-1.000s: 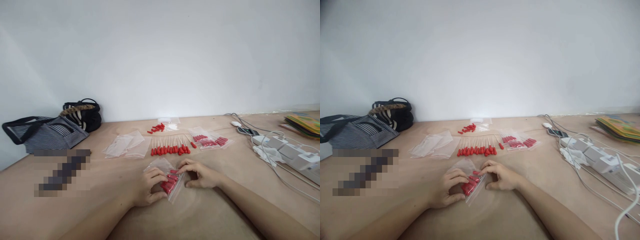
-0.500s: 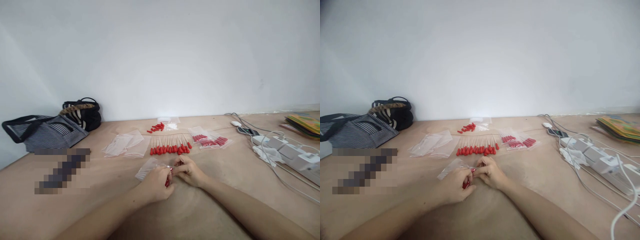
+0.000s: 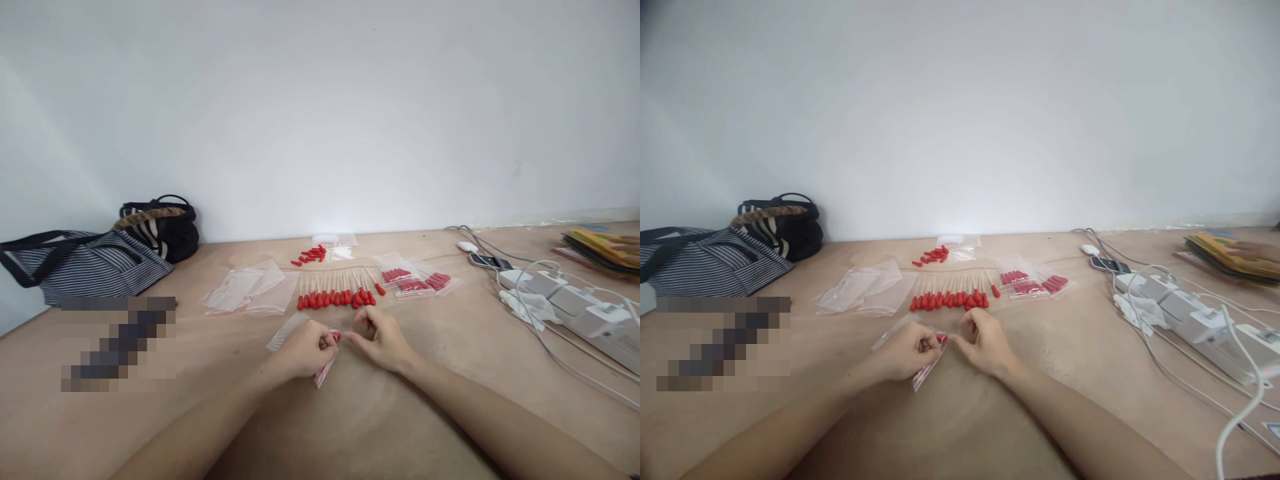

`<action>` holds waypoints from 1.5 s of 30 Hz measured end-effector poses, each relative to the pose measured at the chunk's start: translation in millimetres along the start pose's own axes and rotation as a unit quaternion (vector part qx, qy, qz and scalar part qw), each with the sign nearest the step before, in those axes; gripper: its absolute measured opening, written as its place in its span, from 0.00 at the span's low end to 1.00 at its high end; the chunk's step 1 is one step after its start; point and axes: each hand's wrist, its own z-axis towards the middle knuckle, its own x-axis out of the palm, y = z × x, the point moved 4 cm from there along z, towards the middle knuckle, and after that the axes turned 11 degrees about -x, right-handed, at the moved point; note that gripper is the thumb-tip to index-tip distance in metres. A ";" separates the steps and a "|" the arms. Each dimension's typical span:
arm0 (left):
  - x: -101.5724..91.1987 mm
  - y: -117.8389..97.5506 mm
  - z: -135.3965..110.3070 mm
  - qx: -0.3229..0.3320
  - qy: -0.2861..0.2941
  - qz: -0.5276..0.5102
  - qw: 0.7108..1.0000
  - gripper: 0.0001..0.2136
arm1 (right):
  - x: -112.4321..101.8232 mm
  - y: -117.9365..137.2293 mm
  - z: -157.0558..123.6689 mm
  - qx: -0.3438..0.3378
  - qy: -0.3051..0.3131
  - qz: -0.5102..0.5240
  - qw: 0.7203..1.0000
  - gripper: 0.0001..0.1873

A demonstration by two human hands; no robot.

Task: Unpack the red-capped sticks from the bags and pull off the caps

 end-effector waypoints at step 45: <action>-0.3 20.9 -7.8 -0.012 -0.103 -0.136 0.985 0.10 | 14.2 42.2 -5.9 -0.375 0.002 -0.181 0.909 0.10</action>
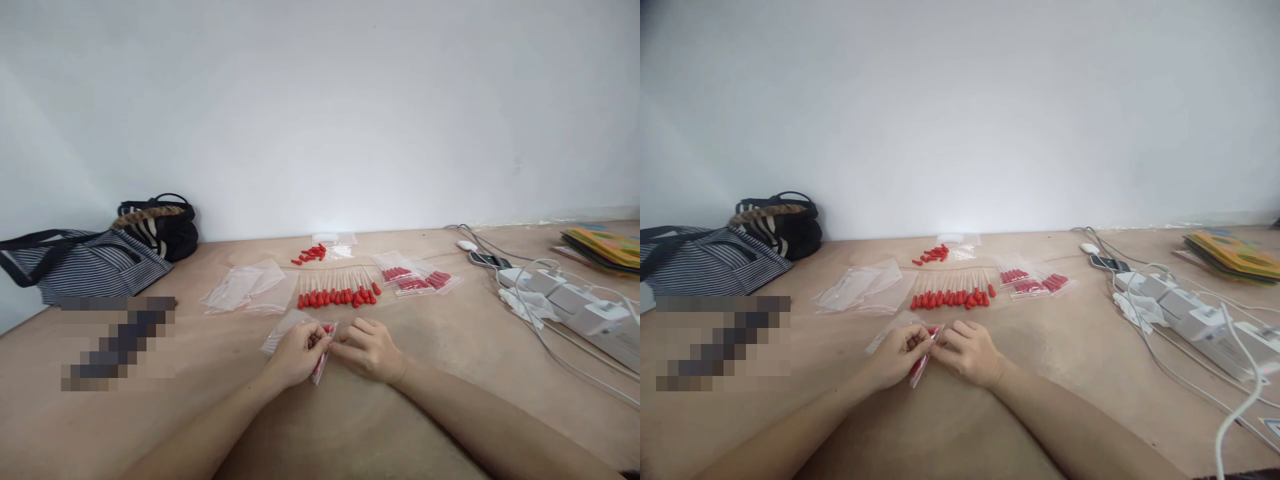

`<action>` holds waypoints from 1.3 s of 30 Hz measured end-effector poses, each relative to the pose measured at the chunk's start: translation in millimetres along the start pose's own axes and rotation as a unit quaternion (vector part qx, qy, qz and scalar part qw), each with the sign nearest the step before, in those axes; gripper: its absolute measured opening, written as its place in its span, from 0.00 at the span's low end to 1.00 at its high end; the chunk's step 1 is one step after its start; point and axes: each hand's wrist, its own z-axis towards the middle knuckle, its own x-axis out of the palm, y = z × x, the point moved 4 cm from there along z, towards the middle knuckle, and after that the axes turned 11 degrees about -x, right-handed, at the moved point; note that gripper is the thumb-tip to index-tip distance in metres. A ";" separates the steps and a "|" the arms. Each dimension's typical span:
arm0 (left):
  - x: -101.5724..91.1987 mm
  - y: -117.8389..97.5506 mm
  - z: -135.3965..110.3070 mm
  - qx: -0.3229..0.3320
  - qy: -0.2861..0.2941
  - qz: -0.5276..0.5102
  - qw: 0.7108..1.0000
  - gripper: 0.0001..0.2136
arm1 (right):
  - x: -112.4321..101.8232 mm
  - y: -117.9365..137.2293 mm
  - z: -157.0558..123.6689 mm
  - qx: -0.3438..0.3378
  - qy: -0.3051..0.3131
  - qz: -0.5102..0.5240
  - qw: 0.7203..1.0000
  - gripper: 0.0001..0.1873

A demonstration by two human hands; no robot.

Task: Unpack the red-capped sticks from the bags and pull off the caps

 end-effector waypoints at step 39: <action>-1.0 -14.7 -5.5 0.193 0.016 0.200 0.960 0.13 | -1.9 13.5 4.8 -0.179 -0.041 -0.039 0.982 0.19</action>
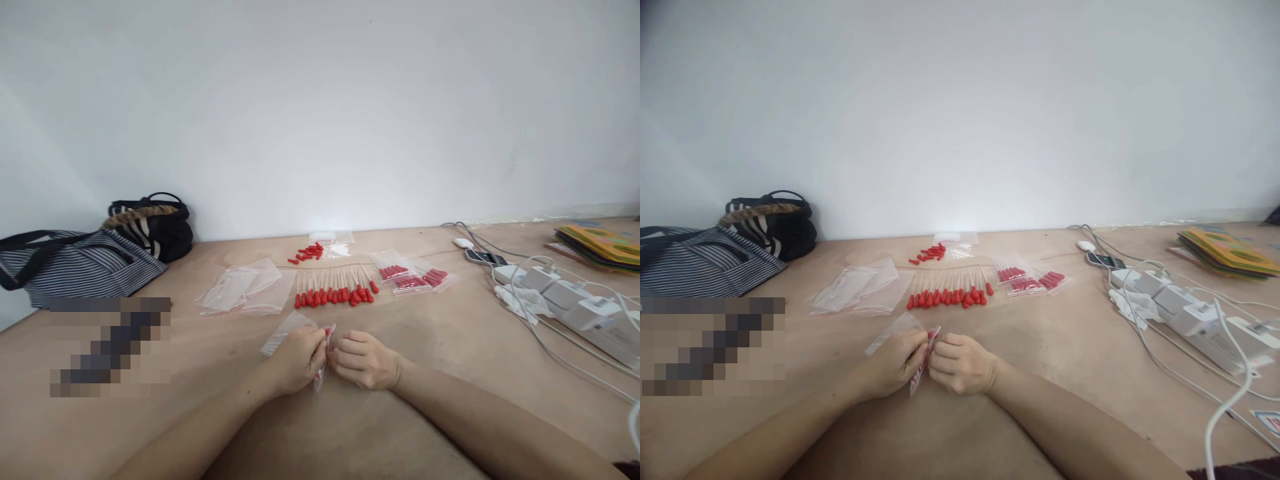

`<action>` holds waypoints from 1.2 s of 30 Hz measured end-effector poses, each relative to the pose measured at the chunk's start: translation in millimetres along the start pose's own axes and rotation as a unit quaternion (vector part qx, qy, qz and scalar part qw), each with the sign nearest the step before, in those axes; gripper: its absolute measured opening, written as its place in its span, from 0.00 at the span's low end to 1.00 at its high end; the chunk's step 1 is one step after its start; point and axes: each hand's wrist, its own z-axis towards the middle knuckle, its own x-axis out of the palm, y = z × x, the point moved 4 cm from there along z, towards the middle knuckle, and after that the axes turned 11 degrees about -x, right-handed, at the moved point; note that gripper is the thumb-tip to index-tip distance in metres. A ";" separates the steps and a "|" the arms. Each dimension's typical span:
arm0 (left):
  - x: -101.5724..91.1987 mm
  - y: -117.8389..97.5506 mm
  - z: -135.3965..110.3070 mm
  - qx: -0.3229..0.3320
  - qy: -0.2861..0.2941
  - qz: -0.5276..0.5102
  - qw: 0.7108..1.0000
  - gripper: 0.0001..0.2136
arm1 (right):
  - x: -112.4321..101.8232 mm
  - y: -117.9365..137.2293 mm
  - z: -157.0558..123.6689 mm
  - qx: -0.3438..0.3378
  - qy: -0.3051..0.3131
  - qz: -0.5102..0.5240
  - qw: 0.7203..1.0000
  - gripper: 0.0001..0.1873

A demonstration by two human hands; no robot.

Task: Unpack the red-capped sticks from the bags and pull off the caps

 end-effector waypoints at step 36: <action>-7.0 35.0 -32.4 0.016 0.083 0.088 0.992 0.25 | 21.4 -24.2 -21.1 0.544 0.135 0.299 0.772 0.15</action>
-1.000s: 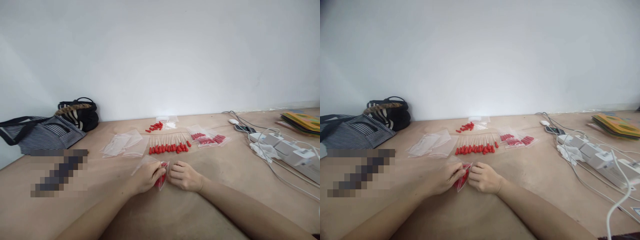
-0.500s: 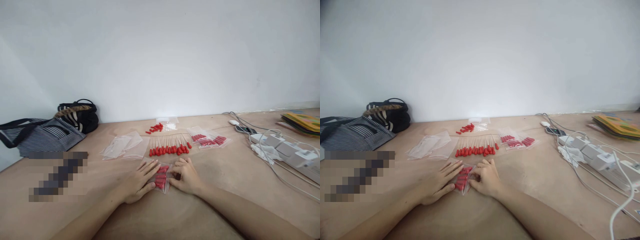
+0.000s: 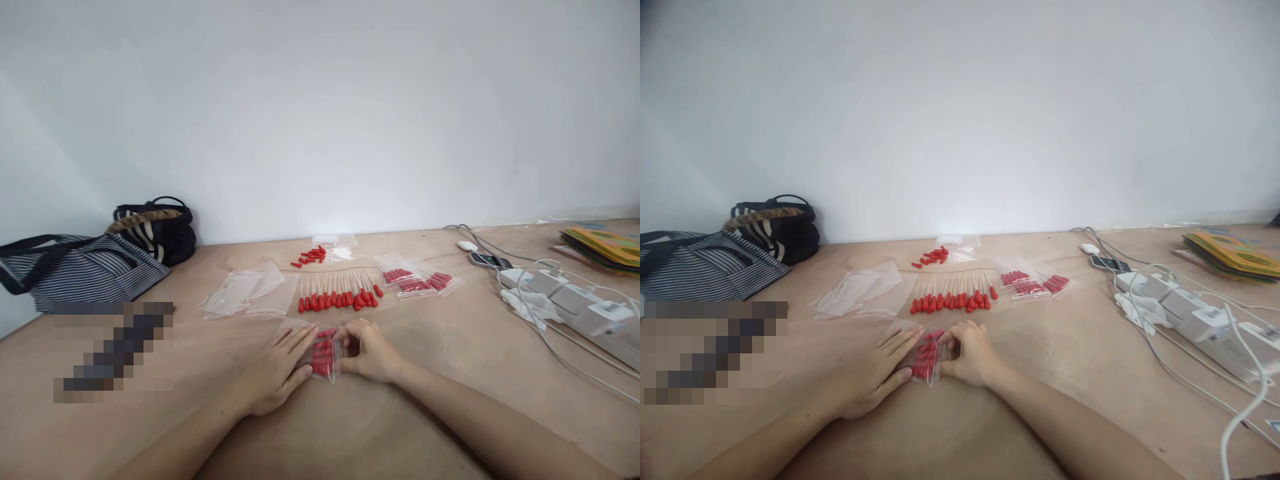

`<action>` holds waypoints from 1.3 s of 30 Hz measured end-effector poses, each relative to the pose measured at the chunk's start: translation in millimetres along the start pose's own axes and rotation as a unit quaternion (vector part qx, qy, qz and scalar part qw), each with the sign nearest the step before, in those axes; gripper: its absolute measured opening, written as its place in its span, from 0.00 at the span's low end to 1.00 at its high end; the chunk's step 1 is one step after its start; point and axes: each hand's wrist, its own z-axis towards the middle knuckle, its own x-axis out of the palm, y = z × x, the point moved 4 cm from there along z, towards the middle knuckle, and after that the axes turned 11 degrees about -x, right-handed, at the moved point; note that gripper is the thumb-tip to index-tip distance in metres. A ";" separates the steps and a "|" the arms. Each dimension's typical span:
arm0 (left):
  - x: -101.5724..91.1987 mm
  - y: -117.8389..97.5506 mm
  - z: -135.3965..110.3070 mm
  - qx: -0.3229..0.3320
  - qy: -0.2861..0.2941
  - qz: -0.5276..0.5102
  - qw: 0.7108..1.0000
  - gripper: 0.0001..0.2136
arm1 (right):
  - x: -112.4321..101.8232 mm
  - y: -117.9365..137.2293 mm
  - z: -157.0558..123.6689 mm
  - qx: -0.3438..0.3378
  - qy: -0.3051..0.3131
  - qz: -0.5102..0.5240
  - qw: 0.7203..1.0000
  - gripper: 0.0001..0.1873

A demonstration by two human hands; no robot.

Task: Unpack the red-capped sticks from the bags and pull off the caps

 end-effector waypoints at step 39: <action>-0.5 3.1 -1.1 -0.003 -0.030 -0.042 0.999 0.23 | -3.3 -10.2 0.4 -0.028 0.041 0.229 0.972 0.12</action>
